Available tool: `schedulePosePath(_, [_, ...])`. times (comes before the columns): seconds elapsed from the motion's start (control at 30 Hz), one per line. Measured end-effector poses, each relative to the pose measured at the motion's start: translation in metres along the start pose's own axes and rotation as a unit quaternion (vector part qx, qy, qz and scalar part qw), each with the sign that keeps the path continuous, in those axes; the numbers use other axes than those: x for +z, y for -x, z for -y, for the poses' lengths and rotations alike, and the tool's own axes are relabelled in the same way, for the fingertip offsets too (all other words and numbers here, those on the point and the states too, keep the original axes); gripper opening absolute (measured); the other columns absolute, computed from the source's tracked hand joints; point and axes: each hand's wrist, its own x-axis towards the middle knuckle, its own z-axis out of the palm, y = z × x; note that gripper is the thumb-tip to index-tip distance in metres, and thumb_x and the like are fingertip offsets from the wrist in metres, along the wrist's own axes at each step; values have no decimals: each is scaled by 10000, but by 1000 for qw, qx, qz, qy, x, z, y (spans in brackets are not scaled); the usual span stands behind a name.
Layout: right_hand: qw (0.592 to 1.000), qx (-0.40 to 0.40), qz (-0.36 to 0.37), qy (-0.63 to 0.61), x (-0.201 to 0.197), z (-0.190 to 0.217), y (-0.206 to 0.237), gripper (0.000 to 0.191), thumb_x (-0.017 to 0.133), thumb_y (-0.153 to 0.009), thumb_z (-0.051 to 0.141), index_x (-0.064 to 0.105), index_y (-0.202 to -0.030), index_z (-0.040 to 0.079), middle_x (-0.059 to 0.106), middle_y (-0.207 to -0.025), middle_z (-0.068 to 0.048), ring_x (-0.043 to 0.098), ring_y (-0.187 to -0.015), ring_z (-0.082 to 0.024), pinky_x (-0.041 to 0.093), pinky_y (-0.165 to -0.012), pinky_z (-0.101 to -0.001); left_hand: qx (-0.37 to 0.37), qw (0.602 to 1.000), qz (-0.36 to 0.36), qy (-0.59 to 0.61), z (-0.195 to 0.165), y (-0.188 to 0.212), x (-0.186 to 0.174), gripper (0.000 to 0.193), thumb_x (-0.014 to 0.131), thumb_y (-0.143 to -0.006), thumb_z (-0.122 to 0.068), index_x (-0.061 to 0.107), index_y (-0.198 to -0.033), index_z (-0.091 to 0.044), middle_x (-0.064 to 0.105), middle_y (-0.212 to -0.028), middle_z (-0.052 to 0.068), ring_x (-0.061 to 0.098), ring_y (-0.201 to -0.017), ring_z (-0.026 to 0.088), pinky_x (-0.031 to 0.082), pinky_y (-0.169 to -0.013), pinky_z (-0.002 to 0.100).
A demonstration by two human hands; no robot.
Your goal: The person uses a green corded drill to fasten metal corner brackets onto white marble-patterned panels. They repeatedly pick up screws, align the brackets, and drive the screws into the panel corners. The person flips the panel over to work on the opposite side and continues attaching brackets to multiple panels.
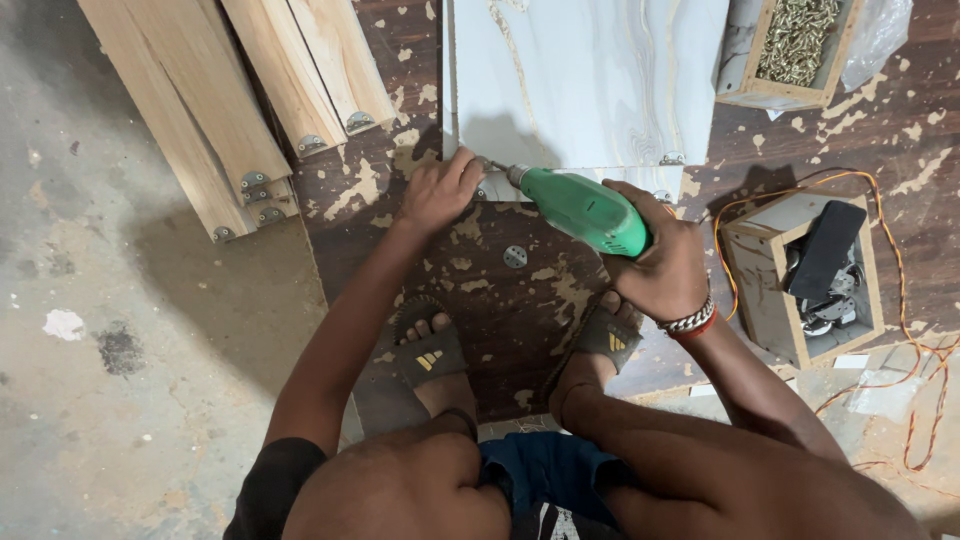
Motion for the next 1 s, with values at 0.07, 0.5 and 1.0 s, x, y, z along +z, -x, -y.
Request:
schedulePosePath(0.07, [1000,7,5,10,1,0,-2,586,737,-748,-6,657,-1328,5,760,-1094,-219,775,-1003,-302,609,-855,-365,1,1000,-9,4,0,0,0,217,650,-1035,-278,648,-977,-69,580,-1050,8,593,-535,101,512,-453,309])
schedulePosePath(0.5, [998,26,31,42,7,-10,-7,649,723,-699,5,653,-1344,26,764,-1062,-217,778,-923,-312,615,-819,-380,-45,995,14,90,-3,-1,1,249,631,-1033,-348,648,-987,-104,606,-1178,14,685,-620,185,594,-532,446])
schedulePosePath(1.0, [998,44,29,34,13,-20,-8,638,755,-710,36,650,-1340,33,772,-1023,-210,780,-923,-306,610,-812,-381,-38,998,-47,9,-7,0,-3,216,700,-990,-361,684,-963,-147,643,-1078,-61,590,-493,123,526,-456,326])
